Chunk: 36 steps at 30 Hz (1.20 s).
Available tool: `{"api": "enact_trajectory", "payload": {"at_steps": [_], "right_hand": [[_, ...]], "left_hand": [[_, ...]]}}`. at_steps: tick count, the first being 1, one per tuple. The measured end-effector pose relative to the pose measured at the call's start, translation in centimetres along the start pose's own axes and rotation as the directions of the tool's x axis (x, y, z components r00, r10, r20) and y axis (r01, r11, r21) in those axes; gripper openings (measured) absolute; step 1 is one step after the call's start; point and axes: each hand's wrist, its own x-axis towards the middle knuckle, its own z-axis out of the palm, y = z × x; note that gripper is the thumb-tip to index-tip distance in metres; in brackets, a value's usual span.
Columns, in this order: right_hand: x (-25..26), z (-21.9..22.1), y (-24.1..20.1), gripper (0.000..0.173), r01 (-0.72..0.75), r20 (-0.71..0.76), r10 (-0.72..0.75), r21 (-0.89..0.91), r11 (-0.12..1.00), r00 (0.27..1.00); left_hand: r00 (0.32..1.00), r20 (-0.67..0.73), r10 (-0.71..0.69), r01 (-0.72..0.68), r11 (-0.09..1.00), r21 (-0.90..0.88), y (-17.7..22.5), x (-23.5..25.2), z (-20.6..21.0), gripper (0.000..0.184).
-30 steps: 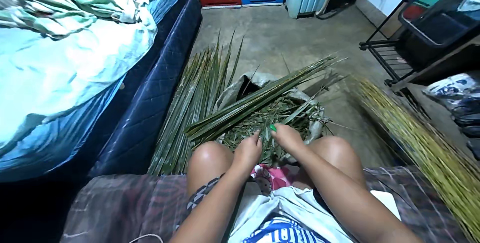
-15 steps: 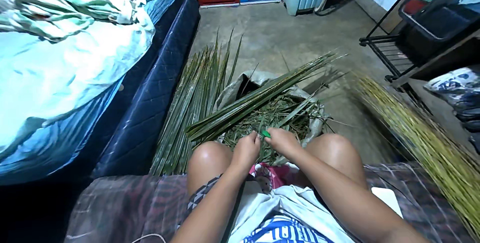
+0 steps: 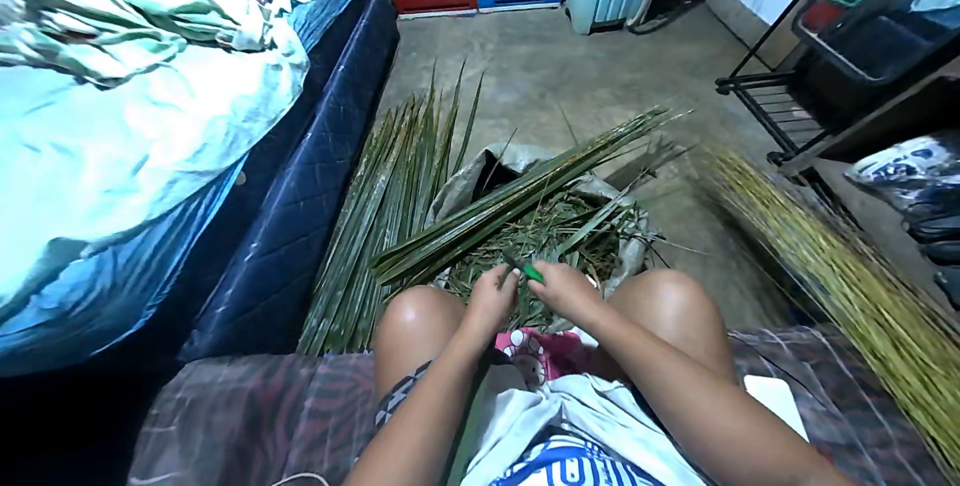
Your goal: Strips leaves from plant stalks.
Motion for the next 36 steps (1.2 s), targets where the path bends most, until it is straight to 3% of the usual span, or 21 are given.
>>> {"api": "enact_trajectory", "payload": {"at_steps": [3, 6, 9, 12, 14, 17, 19, 23, 27, 30, 33, 36], "right_hand": [[1.4, -1.9, 1.4, 0.033, -0.117, -0.127, 0.118, 0.019, 0.993, 0.985], [2.6, -3.7, 2.8, 0.035, -0.211, -0.225, 0.231, 0.109, 0.971, 0.947], [1.8, -3.2, 2.4, 0.032, -0.119, -0.201, 0.142, 0.124, 0.985, 0.969], [0.5, -1.2, 1.1, 0.031, -0.019, -0.052, 0.021, 0.039, 0.999, 0.998], [0.4, -0.8, 0.6, 0.032, -0.038, -0.017, 0.037, -0.023, 0.999, 0.999], [1.5, -2.1, 1.5, 0.034, -0.186, -0.119, 0.185, -0.005, 0.982, 0.976], [2.4, -3.3, 2.5, 0.037, -0.240, -0.181, 0.251, 0.079, 0.968, 0.951], [3.2, -2.0, 3.2, 0.042, -0.039, -0.133, 0.102, 0.408, 0.912, 0.986], [3.3, -0.6, 2.5, 0.021, -0.037, -0.015, 0.063, 0.658, 0.752, 0.998], [4.3, -1.1, 3.4, 0.018, -0.040, -0.089, 0.155, 0.738, 0.673, 0.984], [5.5, -1.5, 4.2, 0.023, -0.028, -0.227, 0.259, 0.698, 0.715, 0.939], [4.7, -1.6, 3.7, 0.027, -0.038, -0.194, 0.156, 0.504, 0.863, 0.969]], "left_hand": [[0.999, 0.011, -0.049, 0.050, 0.985, -0.168, 0.5, -0.3, 0.1, 0.037], [0.999, 0.017, -0.047, 0.049, 0.979, -0.196, 0.6, -0.5, 0.2, 0.036], [1.000, -0.003, -0.025, 0.025, 0.994, -0.111, 0.4, -0.3, 0.1, 0.037], [0.999, -0.034, -0.020, 0.023, 0.995, 0.094, 0.3, -0.1, 0.2, 0.041], [1.000, -0.029, -0.005, 0.010, 0.982, 0.190, 0.5, -0.3, 0.3, 0.044], [1.000, 0.001, 0.000, -0.001, 0.964, 0.265, 0.8, -0.5, 0.6, 0.044], [1.000, 0.019, -0.013, 0.007, 0.963, 0.270, 0.8, -0.5, 0.7, 0.044], [0.999, 0.028, -0.022, 0.014, 0.968, 0.250, 0.7, -0.3, 0.8, 0.043], [0.995, 0.091, -0.029, 0.007, 0.973, 0.230, 0.4, -0.1, 1.2, 0.047], [0.993, 0.112, -0.047, 0.022, 0.976, 0.216, 0.4, -0.1, 1.4, 0.049], [0.991, 0.115, -0.064, 0.037, 0.975, 0.219, 0.5, -0.1, 1.4, 0.046], [0.993, 0.097, -0.068, 0.042, 0.969, 0.243, 0.4, -0.1, 1.3, 0.045]]}}
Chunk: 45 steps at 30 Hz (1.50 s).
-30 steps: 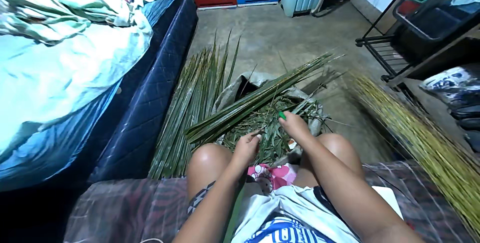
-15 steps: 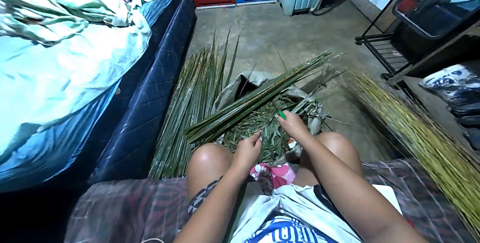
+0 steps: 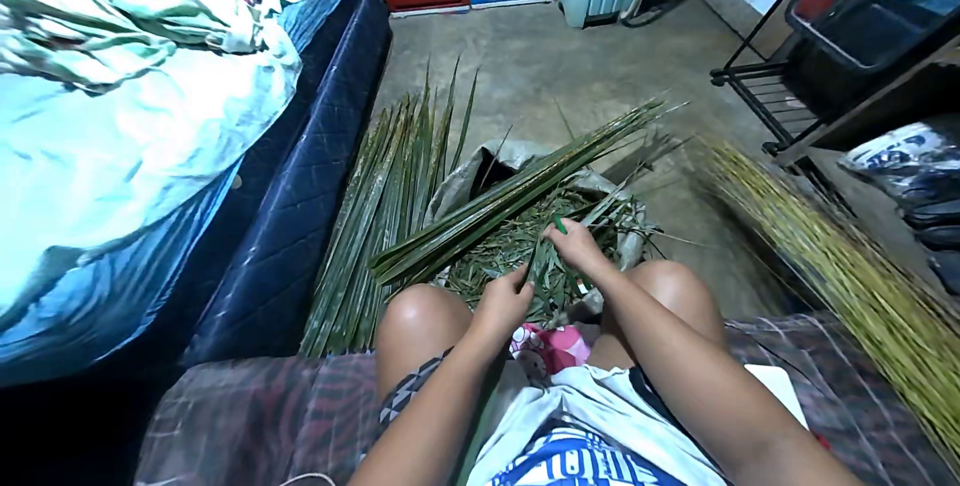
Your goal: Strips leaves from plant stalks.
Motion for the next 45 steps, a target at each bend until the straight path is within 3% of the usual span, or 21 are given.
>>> {"api": "enact_trajectory", "payload": {"at_steps": [3, 5, 8, 10, 12, 15, 17, 22, 24, 30, 36, 38, 43, 45], "right_hand": [[-3.1, 1.0, -0.8, 0.027, 0.099, 0.287, -0.031, -0.224, 0.970, 0.957], [-5.1, 2.1, -0.9, 0.027, 0.154, 0.379, -0.033, -0.291, 0.944, 0.925], [-6.3, 3.1, -1.2, 0.030, 0.178, 0.333, -0.039, -0.399, 0.899, 0.942], [-6.0, 2.8, -2.0, 0.033, 0.159, 0.244, -0.025, -0.548, 0.821, 0.969], [-4.6, 2.1, -2.3, 0.034, 0.090, 0.130, -0.011, -0.624, 0.776, 0.991], [-2.6, 0.9, -2.4, 0.036, -0.027, -0.008, 0.028, -0.616, 0.787, 1.000], [-2.7, 0.7, -2.4, 0.036, -0.036, -0.007, 0.039, -0.583, 0.812, 0.999], [-5.5, 2.7, -1.8, 0.031, 0.141, 0.301, -0.021, -0.383, 0.913, 0.954], [-5.7, 3.1, -1.4, 0.030, 0.152, 0.339, -0.020, -0.366, 0.918, 0.941], [-4.2, 1.9, -2.4, 0.032, 0.084, 0.165, 0.025, -0.617, 0.782, 0.986], [-2.0, 0.4, -2.4, 0.036, -0.077, -0.020, 0.081, -0.586, 0.807, 0.997], [-2.0, -0.1, -2.2, 0.036, -0.073, -0.014, 0.078, -0.554, 0.829, 0.997], [-4.8, 1.7, -1.7, 0.033, 0.162, 0.216, -0.067, -0.456, 0.875, 0.974], [-5.0, 1.7, -1.8, 0.032, 0.164, 0.219, -0.064, -0.477, 0.863, 0.974]], "left_hand": [[0.999, -0.047, -0.012, 0.013, 1.000, 0.017, -0.1, 0.0, -0.4, 0.043], [0.995, -0.092, -0.032, 0.034, 0.999, 0.024, -0.1, 0.0, -0.7, 0.038], [0.994, -0.103, -0.047, 0.051, 0.998, 0.038, 0.0, -0.1, -1.0, 0.043], [0.992, -0.123, -0.017, 0.025, 0.998, 0.060, 0.1, -0.1, -0.8, 0.037], [0.994, -0.109, 0.005, 0.002, 0.998, 0.060, 0.3, -0.2, -0.7, 0.044], [0.996, -0.093, 0.008, -0.002, 0.998, 0.064, 0.4, -0.1, -0.4, 0.047], [0.996, -0.087, 0.003, 0.002, 0.998, 0.063, 0.2, -0.1, -0.4, 0.047], [0.993, -0.119, -0.018, 0.027, 0.996, 0.081, 0.1, 0.0, -0.8, 0.038], [0.992, -0.120, -0.036, 0.049, 0.993, 0.106, 0.3, -0.2, -0.9, 0.039], [0.993, -0.120, -0.002, 0.027, 0.979, 0.202, 0.9, 0.0, -0.6, 0.046], [0.992, -0.124, 0.034, -0.009, 0.980, 0.199, 0.6, -0.2, -0.3, 0.047], [0.993, -0.116, 0.033, -0.017, 0.991, 0.133, 0.5, -0.3, -0.3, 0.046], [0.990, -0.139, 0.026, -0.048, 0.986, -0.160, -0.4, 0.4, -0.6, 0.038], [0.990, -0.136, 0.034, -0.067, 0.967, -0.246, -0.3, 0.3, -0.6, 0.034]]}}
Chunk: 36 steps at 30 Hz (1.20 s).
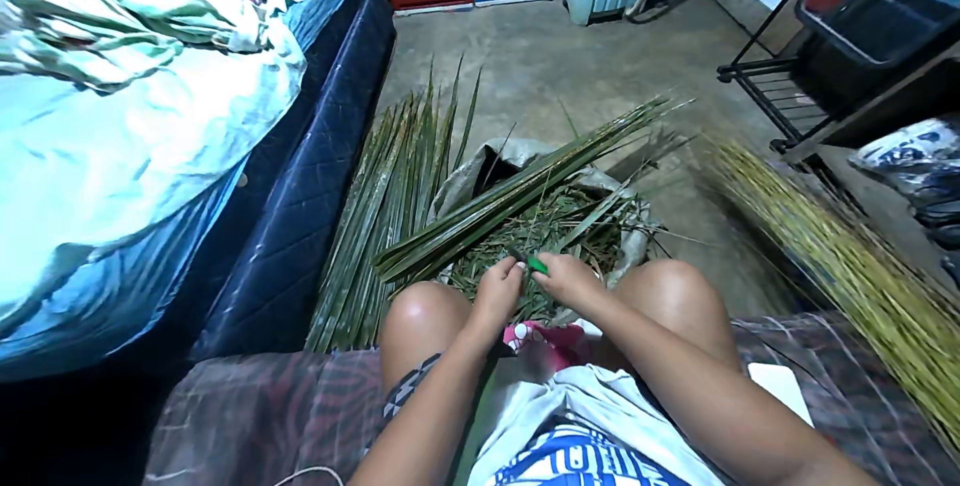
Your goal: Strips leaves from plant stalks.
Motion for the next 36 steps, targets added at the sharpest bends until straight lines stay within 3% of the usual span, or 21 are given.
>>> {"api": "enact_trajectory", "payload": {"at_steps": [6, 10, 13, 17, 19, 30, 36], "right_hand": [[2.6, -3.3, 2.2, 0.035, -0.200, -0.196, 0.211, 0.074, 0.977, 0.958], [0.9, -1.8, 1.1, 0.033, -0.054, -0.095, 0.058, 0.041, 0.998, 0.994], [0.0, -0.6, 0.3, 0.030, -0.008, -0.004, 0.008, -0.037, 0.999, 1.000], [0.7, -1.1, 0.4, 0.030, -0.098, -0.024, 0.096, -0.139, 0.985, 0.995], [0.9, -0.9, 0.0, 0.031, -0.116, -0.054, 0.109, -0.150, 0.982, 0.993], [1.2, -0.6, -0.6, 0.030, -0.084, -0.119, 0.062, -0.195, 0.977, 0.991], [1.8, -1.4, 0.4, 0.034, -0.190, -0.216, 0.164, -0.103, 0.976, 0.962]], "left_hand": [[0.999, 0.026, 0.029, -0.025, 0.989, -0.147, 0.0, -0.5, 0.3, 0.038], [1.000, 0.016, 0.016, -0.013, 0.989, -0.147, -0.1, -0.4, 0.0, 0.038], [1.000, -0.016, 0.026, -0.026, 1.000, -0.015, -0.1, -0.6, 0.0, 0.038], [1.000, 0.023, 0.012, -0.018, 0.958, 0.287, 0.9, -0.6, 0.1, 0.046], [1.000, 0.017, 0.002, -0.007, 0.943, 0.332, 1.3, -0.5, 0.1, 0.046], [0.999, -0.032, 0.012, -0.011, 0.999, 0.034, 0.4, 0.0, -0.5, 0.042], [1.000, 0.009, 0.024, -0.023, 0.998, -0.059, 0.2, -0.3, -0.3, 0.038]]}}
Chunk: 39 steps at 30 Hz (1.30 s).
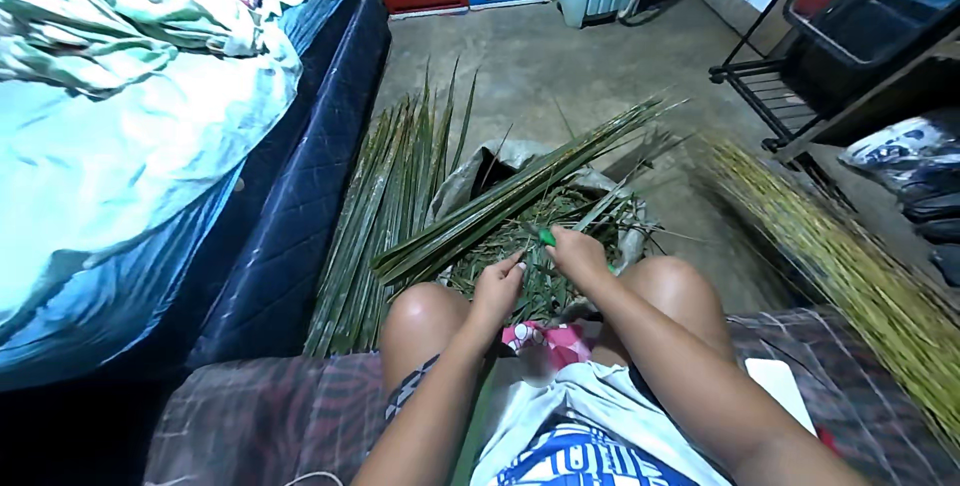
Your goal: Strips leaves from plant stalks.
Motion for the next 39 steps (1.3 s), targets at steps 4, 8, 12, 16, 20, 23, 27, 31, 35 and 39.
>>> {"api": "enact_trajectory", "payload": {"at_steps": [4, 8, 12, 16, 20, 23, 27, 31, 35, 39], "right_hand": [[0.8, -0.8, 1.2, 0.034, -0.002, 0.044, -0.003, 0.110, 0.994, 0.999], [-0.6, 0.3, 0.3, 0.031, 0.087, 0.148, -0.104, 0.120, 0.989, 0.983], [0.8, -0.9, 1.2, 0.035, -0.073, 0.066, 0.066, 0.109, 0.991, 0.996], [1.9, -0.9, 2.1, 0.037, -0.045, 0.033, 0.035, 0.349, 0.936, 0.999], [1.0, 1.6, 1.1, 0.029, -0.014, 0.161, -0.140, 0.705, 0.709, 0.977], [1.6, 1.6, 1.4, 0.019, -0.094, 0.156, -0.074, 0.844, 0.528, 0.985], [3.4, 1.1, 2.8, 0.026, -0.039, -0.016, 0.101, 0.857, 0.513, 0.995], [1.2, 0.5, 1.8, 0.029, 0.015, 0.086, -0.071, 0.524, 0.852, 0.994], [-2.5, 2.5, -0.1, 0.029, 0.136, 0.269, -0.221, 0.299, 0.944, 0.938], [-3.0, 1.7, -1.4, 0.033, 0.126, 0.215, -0.138, 0.071, 0.990, 0.967]], "left_hand": [[1.000, 0.024, -0.012, 0.013, 1.000, -0.019, -0.2, -0.4, 0.1, 0.038], [1.000, -0.007, 0.001, 0.000, 0.995, 0.099, 0.0, -0.2, -0.2, 0.039], [1.000, 0.013, 0.013, -0.015, 0.977, 0.211, 0.1, -0.6, 0.1, 0.042], [1.000, 0.020, 0.006, -0.011, 0.968, 0.250, 0.3, -0.6, 0.2, 0.042], [0.996, 0.089, -0.008, -0.015, 0.966, 0.260, 0.2, -0.4, 0.3, 0.044], [0.981, 0.178, -0.075, 0.031, 0.970, 0.240, 0.5, -0.5, 0.6, 0.053], [0.982, 0.164, -0.092, 0.063, 0.983, 0.173, 0.4, -0.6, 0.6, 0.044], [0.996, 0.055, -0.071, 0.058, 0.974, 0.217, 0.1, 0.0, 0.2, 0.043], [0.997, -0.042, -0.068, 0.077, 0.963, 0.260, -0.2, 0.3, -0.3, 0.042], [0.997, -0.049, -0.051, 0.064, 0.949, 0.309, 0.0, 0.1, -0.1, 0.039]]}}
